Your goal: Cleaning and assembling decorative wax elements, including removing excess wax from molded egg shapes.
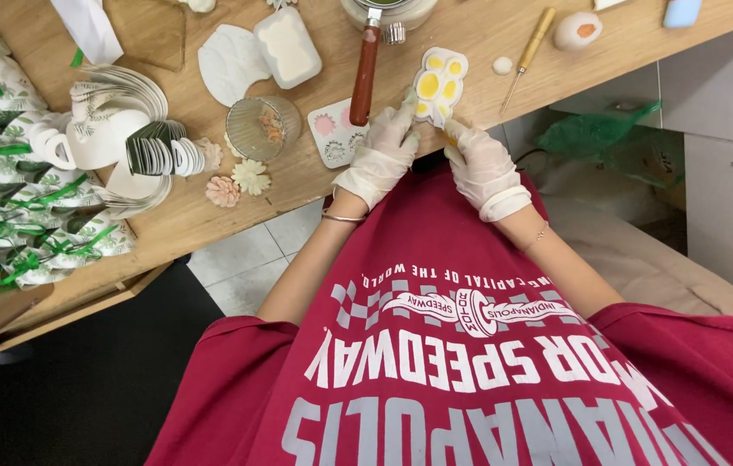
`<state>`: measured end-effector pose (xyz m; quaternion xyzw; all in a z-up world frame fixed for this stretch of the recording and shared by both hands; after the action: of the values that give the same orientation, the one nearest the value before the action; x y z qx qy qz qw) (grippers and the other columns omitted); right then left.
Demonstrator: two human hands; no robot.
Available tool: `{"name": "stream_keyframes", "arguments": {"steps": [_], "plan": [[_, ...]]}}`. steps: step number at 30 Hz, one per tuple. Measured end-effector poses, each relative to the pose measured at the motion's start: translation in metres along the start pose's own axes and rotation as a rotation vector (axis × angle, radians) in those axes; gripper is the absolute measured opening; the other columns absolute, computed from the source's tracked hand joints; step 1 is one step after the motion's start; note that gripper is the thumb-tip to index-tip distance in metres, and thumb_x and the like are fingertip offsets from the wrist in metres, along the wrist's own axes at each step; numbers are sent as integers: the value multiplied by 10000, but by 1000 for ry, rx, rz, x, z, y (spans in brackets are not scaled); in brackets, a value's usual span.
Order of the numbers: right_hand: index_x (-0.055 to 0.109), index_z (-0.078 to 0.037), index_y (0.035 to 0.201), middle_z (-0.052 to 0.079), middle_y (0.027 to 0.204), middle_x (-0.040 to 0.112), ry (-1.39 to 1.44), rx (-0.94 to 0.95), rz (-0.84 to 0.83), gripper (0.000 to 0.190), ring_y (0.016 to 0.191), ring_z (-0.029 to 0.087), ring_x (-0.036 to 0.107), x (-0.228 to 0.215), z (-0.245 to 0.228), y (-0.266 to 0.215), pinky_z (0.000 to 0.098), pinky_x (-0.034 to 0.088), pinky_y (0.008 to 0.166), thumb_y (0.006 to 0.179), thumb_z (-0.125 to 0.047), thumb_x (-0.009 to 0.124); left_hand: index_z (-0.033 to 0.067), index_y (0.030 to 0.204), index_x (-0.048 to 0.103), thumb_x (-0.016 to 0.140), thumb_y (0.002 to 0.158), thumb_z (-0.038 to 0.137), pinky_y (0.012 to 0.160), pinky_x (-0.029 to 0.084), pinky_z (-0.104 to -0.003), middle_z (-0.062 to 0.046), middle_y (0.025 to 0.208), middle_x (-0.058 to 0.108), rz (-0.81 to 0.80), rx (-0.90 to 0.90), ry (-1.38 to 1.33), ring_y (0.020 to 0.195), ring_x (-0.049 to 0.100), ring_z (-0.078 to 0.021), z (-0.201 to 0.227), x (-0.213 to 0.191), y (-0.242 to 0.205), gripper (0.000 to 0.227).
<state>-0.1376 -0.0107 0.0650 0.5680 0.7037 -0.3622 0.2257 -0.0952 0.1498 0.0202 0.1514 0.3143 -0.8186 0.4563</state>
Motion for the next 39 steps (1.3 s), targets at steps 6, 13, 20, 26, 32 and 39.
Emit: {"name": "stream_keyframes", "arguments": {"steps": [6, 13, 20, 26, 32, 39], "plan": [[628, -77, 1327, 248, 1062, 692, 65, 40, 0, 370, 976, 434, 661, 7, -4, -4, 494, 531, 836, 957, -83, 626, 130, 1536, 364, 632, 956, 186, 774, 479, -492, -132, 1072, 592, 11, 137, 196, 969, 608, -340, 7, -3, -7, 642], [632, -77, 1300, 248, 1047, 688, 38, 81, -4, 343, 974, 432, 660, 4, -8, -4, 490, 530, 827, 958, -90, 625, 120, 1576, 345, 602, 945, 125, 768, 525, -482, -156, 1040, 556, 15, 181, 306, 943, 613, -349, 9, -7, -15, 681], [638, -78, 1304, 241, 1082, 685, 57, 16, -7, 343, 970, 431, 662, 12, -5, 1, 477, 530, 814, 962, -65, 618, 96, 1531, 379, 625, 918, 141, 746, 525, -491, -166, 1035, 554, 40, 214, 352, 939, 621, -358, 7, -3, -20, 662], [669, -66, 1260, 228, 1093, 687, 148, 0, 40, 301, 976, 406, 672, 23, 8, 6, 445, 544, 830, 961, -87, 653, 92, 1544, 361, 630, 925, 149, 778, 529, -491, -158, 1034, 554, 3, 217, 382, 943, 626, -352, 7, 4, -22, 678], [698, -88, 1285, 212, 1029, 711, 205, 67, 43, 333, 902, 362, 702, -10, -3, 4, 418, 553, 816, 952, -106, 686, 68, 1576, 250, 634, 920, 155, 769, 537, -483, -199, 1074, 540, -7, 211, 251, 954, 623, -381, 21, 12, -19, 765], [703, -51, 1312, 223, 1111, 726, 132, -179, 288, 322, 972, 317, 739, -92, 14, 56, 401, 572, 865, 994, -104, 691, 4, 1616, 27, 601, 867, 116, 854, 578, -468, -308, 1256, 604, 55, 256, 191, 1041, 669, -425, 125, -13, 63, 950]]}}
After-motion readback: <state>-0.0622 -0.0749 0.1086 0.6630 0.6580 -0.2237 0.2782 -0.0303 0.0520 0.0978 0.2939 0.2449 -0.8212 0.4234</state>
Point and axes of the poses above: each hand's wrist, its own y-axis towards the middle knuckle, its own x-axis out of the palm, z = x × y, the point moved 6 cm from there along y, towards the middle knuckle
